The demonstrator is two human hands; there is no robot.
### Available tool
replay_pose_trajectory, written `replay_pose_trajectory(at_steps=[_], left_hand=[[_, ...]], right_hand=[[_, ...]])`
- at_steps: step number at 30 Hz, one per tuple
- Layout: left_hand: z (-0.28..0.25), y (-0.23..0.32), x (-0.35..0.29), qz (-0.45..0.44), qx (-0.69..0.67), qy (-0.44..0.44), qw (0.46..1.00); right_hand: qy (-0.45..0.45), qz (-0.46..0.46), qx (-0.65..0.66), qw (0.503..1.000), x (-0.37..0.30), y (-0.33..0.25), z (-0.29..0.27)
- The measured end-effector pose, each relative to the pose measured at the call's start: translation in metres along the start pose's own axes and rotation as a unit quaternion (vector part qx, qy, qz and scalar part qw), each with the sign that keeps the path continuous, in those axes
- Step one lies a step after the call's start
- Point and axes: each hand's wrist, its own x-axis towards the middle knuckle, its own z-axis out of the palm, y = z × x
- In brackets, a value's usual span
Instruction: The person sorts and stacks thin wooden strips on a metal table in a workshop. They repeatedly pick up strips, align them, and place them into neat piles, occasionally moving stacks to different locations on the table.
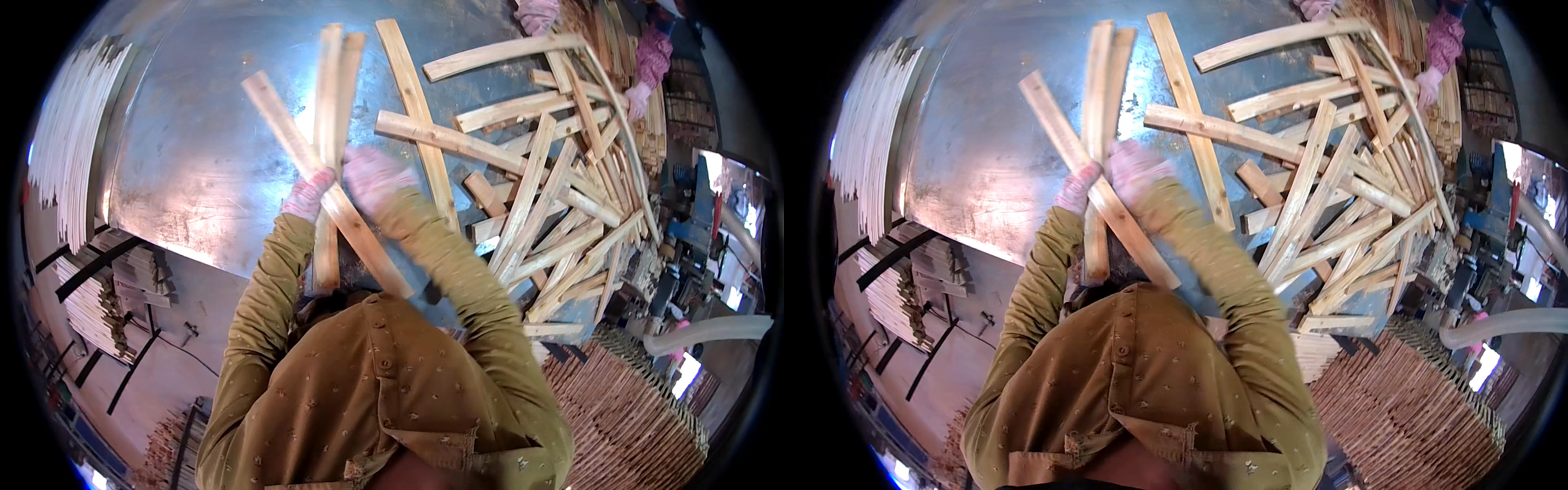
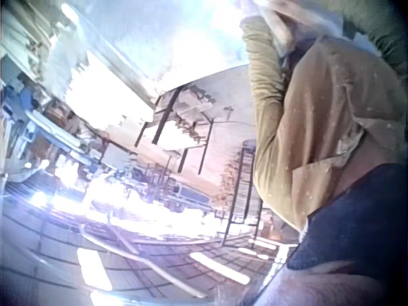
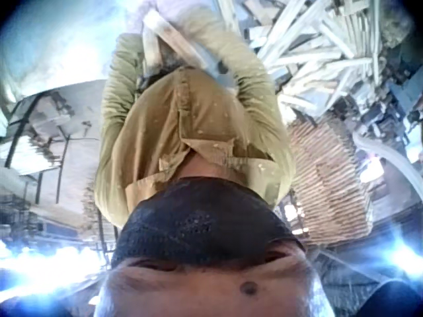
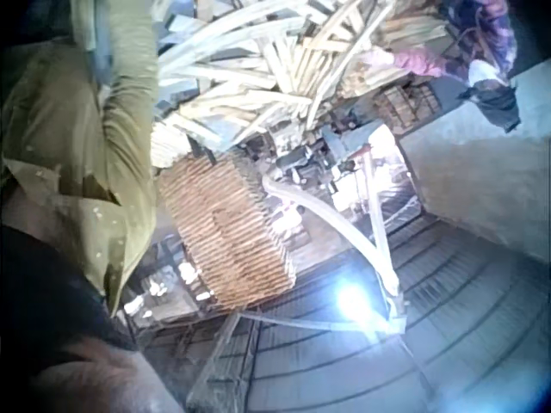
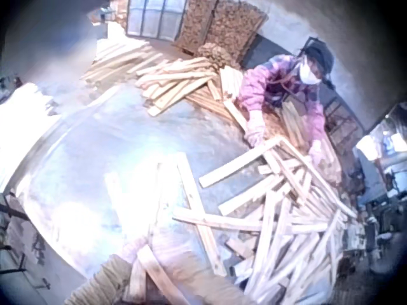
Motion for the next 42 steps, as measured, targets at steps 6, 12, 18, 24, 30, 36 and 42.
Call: replay_pose_trajectory(at_steps=[6, 12, 18, 24, 30, 36, 42], left_hand=[[-0.055, 0.028, 0.026, 0.044, 0.031, 0.074, 0.996], [-0.069, 0.159, -0.045, 0.095, 0.301, 0.200, 0.927], [-0.052, 0.111, -0.041, -0.034, 0.597, 0.202, 0.775], [-0.049, 0.093, -0.039, 0.072, 0.584, 0.185, 0.787], [-0.030, 0.072, -0.061, -0.013, 0.653, 0.213, 0.727], [-0.033, 0.068, -0.054, 0.003, 0.623, 0.228, 0.748], [-0.039, 0.062, -0.046, 0.134, 0.615, 0.174, 0.757]], right_hand=[[0.014, 0.019, -0.242, 0.970, -0.020, 0.144, -0.080], [0.309, -0.063, -0.071, 0.946, 0.018, 0.074, -0.160], [0.217, 0.122, 0.358, 0.900, 0.072, -0.049, -0.149], [-0.093, 0.349, 0.260, 0.895, 0.084, -0.077, 0.018], [-0.006, 0.141, 0.211, 0.967, 0.031, -0.059, 0.001], [-0.015, 0.305, -0.060, 0.950, -0.009, 0.028, -0.015], [-0.166, 0.199, 0.269, 0.928, 0.002, -0.086, 0.040]])
